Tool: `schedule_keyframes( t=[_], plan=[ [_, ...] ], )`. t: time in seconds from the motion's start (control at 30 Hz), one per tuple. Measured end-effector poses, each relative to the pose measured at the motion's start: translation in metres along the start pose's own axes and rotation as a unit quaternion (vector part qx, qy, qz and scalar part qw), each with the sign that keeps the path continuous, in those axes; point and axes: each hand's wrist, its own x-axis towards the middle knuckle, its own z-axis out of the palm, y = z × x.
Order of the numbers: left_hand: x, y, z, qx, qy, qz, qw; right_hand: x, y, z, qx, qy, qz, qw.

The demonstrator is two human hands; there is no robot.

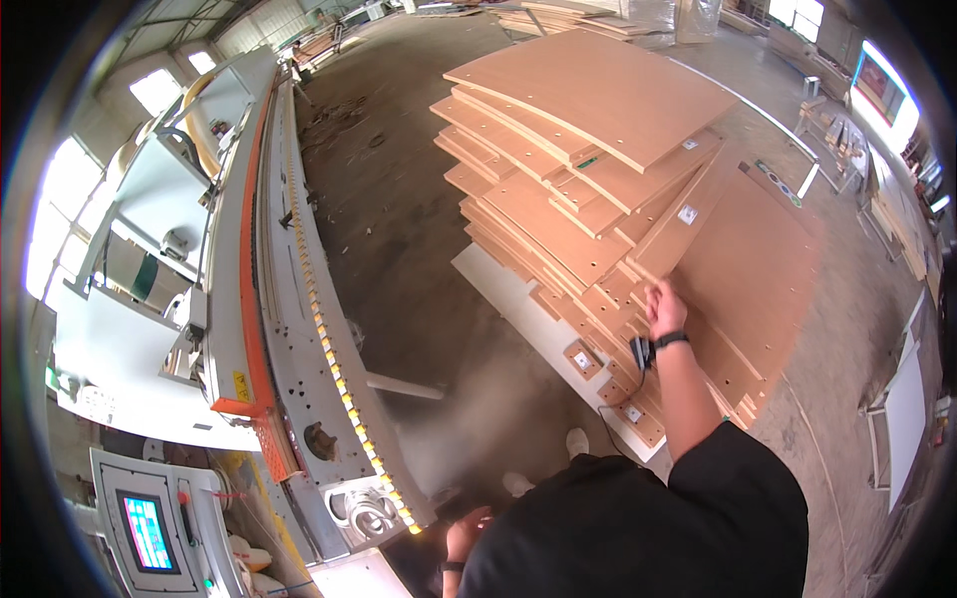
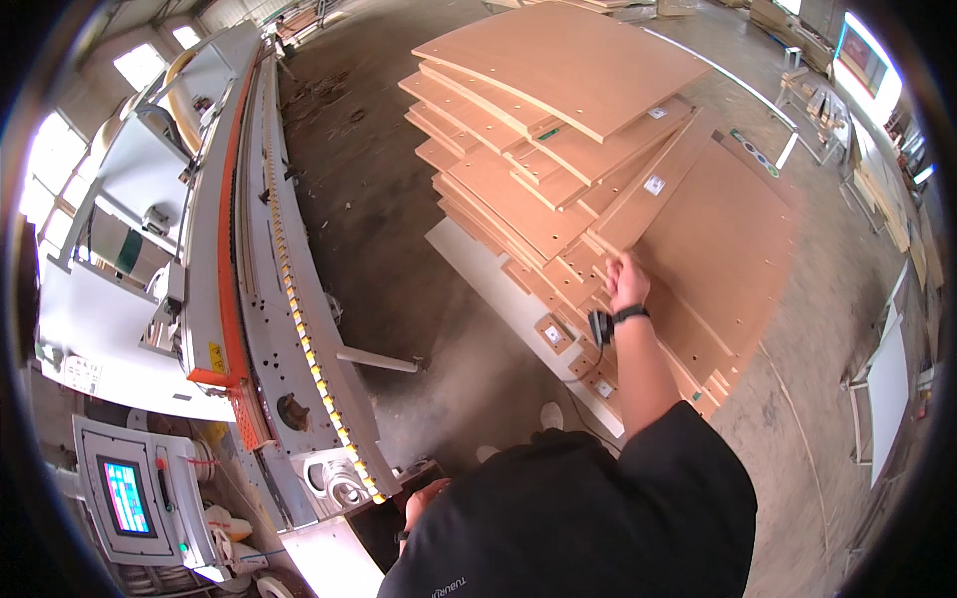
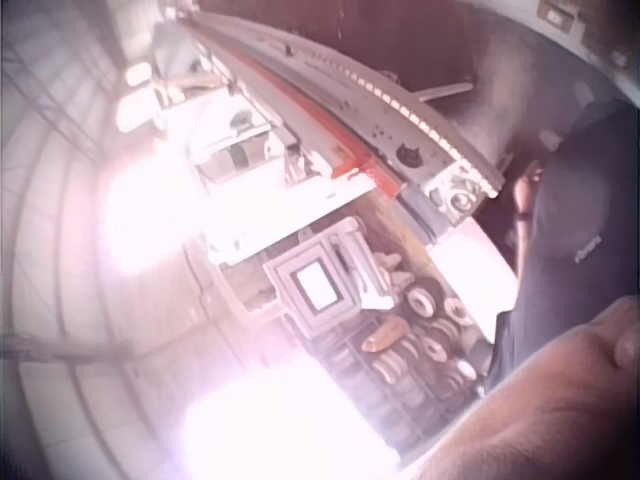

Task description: Operating a woodworking machine to process wooden panels in a furniture manufacturing facility.

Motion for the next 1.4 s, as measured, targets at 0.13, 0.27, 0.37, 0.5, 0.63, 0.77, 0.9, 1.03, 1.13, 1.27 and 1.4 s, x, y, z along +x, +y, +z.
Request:
schedule_keyframes(
  t=[0.13,0.27,0.37,0.5,0.63,0.77,0.9,1.03,1.13,1.27,1.4],
  plan=[
    [0.017,-0.007,-0.001,-0.017,-0.056,0.045,0.997,-0.098,0.035,-0.048,-0.054,-0.076,0.025,0.995],
    [0.039,0.019,-0.017,0.031,-0.091,0.077,0.992,-0.128,0.073,-0.075,-0.036,-0.22,0.184,0.957],
    [0.053,0.015,-0.022,0.085,-0.086,0.094,0.988,-0.105,0.069,-0.061,0.029,-0.217,0.209,0.953],
    [0.063,0.046,-0.039,0.106,-0.027,0.12,0.987,-0.088,0.042,-0.035,0.034,-0.155,0.165,0.973],
    [0.06,0.123,-0.07,0.08,0.032,0.172,0.981,-0.114,0.073,-0.036,-0.052,-0.182,0.198,0.962],
    [0.071,0.181,-0.084,0.118,0.132,0.307,0.935,-0.161,0.111,-0.033,-0.131,-0.333,0.22,0.908],
    [0.097,0.191,-0.067,0.258,0.106,0.279,0.919,-0.236,0.143,-0.013,-0.257,-0.419,0.219,0.843],
    [0.102,0.167,-0.063,0.206,0.178,0.234,0.933,-0.292,0.152,0.006,-0.2,-0.572,0.153,0.78],
    [0.083,0.133,-0.069,0.192,0.188,0.198,0.943,-0.294,0.164,0.008,-0.296,-0.642,0.141,0.693],
    [0.042,0.107,-0.077,0.163,0.249,0.148,0.943,-0.285,0.192,-0.002,-0.317,-0.739,0.181,0.567],
    [-0.02,0.039,-0.092,0.105,0.313,0.091,0.94,-0.276,0.201,-0.003,-0.403,-0.709,0.15,0.559]
  ],
)
